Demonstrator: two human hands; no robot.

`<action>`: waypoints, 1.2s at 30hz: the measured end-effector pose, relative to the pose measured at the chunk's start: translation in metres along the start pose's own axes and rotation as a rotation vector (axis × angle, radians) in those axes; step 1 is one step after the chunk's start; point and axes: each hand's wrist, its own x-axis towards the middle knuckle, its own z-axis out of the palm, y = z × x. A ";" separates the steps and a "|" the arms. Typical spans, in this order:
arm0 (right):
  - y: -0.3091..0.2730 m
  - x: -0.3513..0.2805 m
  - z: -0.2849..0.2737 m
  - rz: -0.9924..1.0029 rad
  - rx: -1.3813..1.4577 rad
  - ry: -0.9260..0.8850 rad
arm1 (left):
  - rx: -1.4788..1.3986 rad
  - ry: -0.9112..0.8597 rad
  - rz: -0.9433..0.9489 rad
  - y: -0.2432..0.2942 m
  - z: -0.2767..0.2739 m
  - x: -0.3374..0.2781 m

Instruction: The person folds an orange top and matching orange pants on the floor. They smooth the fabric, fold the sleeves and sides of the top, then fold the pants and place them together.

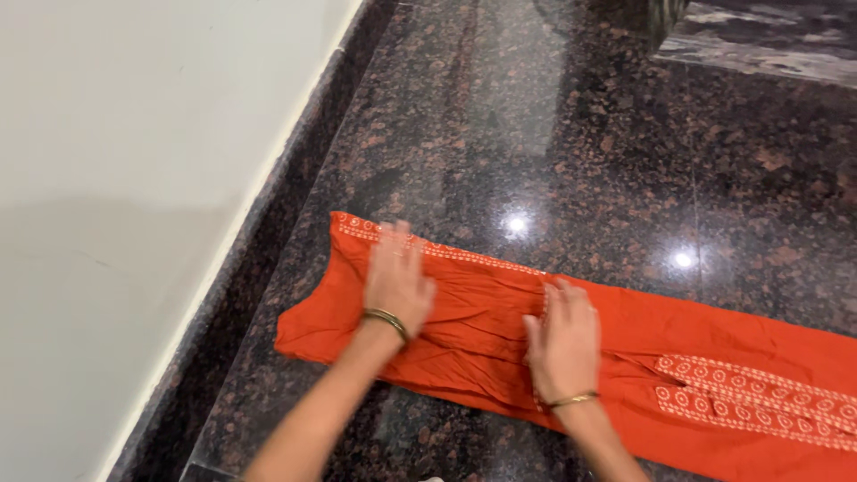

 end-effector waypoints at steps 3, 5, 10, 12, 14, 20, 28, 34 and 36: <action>-0.005 -0.004 0.025 -0.138 -0.119 -0.063 | -0.201 0.013 0.107 0.069 0.012 -0.017; 0.011 -0.012 0.032 -0.061 -0.179 -0.159 | -0.208 0.024 0.135 0.098 0.016 -0.029; 0.107 -0.036 0.001 0.179 -0.266 -0.131 | -0.095 -0.239 0.078 0.103 0.021 -0.035; 0.144 -0.048 -0.018 0.257 -0.276 -0.102 | -0.040 -0.245 0.089 0.092 0.021 -0.030; 0.176 -0.055 -0.031 0.318 -0.237 -0.062 | 0.008 -0.217 0.105 0.077 0.021 -0.017; 0.272 -0.102 -0.055 0.523 -0.323 -0.071 | 0.156 -0.143 0.156 0.034 0.028 -0.001; 0.484 -0.121 -0.148 0.981 -0.435 0.130 | -0.078 -0.045 0.314 0.130 0.054 -0.014; 0.544 -0.122 -0.198 1.268 -0.203 -0.047 | -0.139 -0.160 0.500 0.227 0.061 -0.021; 0.555 -0.114 -0.196 1.288 0.068 -0.001 | -0.098 -0.142 0.491 0.236 0.058 -0.019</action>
